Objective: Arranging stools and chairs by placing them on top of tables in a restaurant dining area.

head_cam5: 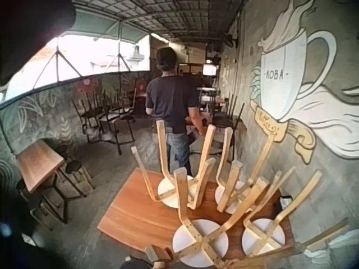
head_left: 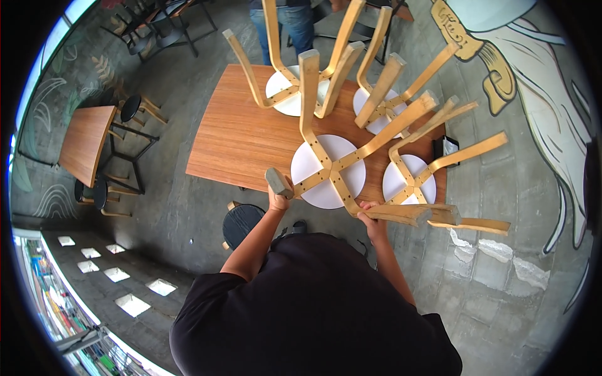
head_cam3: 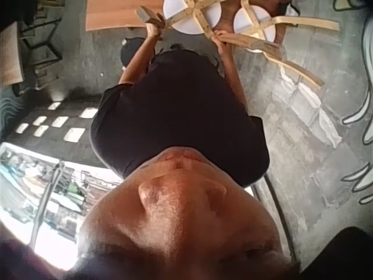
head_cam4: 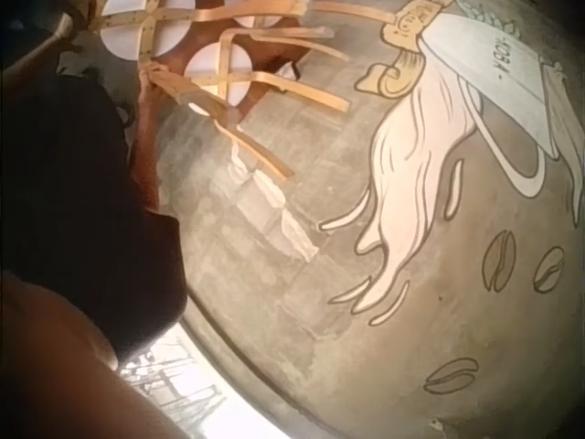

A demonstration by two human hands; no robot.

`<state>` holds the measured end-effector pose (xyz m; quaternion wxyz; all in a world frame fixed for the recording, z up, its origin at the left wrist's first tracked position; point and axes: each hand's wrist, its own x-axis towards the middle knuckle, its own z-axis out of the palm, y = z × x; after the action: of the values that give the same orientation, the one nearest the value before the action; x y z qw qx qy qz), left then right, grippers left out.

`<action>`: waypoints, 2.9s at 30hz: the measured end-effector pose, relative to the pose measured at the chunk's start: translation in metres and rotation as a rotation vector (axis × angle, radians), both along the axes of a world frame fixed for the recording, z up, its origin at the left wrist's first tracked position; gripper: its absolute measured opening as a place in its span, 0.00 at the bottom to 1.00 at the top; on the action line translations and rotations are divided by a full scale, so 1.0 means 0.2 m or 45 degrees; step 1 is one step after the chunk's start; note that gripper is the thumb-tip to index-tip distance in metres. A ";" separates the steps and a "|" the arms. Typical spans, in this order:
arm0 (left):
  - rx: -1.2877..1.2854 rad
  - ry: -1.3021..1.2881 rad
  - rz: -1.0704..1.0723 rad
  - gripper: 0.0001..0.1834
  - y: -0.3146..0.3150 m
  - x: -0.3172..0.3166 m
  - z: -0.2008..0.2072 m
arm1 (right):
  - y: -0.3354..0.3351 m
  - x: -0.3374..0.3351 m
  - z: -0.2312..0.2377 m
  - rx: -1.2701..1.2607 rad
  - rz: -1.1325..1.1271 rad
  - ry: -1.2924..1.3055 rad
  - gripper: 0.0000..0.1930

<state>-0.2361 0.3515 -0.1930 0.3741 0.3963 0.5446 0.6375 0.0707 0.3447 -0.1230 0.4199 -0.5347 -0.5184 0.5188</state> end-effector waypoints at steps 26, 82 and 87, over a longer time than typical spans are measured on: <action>0.051 0.194 -0.023 0.19 -0.58 0.30 0.89 | -0.65 0.80 -0.83 -1.218 0.140 -0.234 0.09; -0.889 -0.103 0.390 0.26 -2.40 -0.44 0.30 | -0.72 -0.71 -0.81 -1.075 1.233 -0.974 0.09; -1.088 -0.012 0.906 0.19 -2.57 -0.67 0.06 | -0.58 -1.53 -1.01 -0.946 1.342 -0.948 0.10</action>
<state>-0.3693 -0.1627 -0.1817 0.2657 -0.0021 0.8533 0.4487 -0.2344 0.2289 -0.3245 -0.2965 -0.4623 -0.6046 0.5769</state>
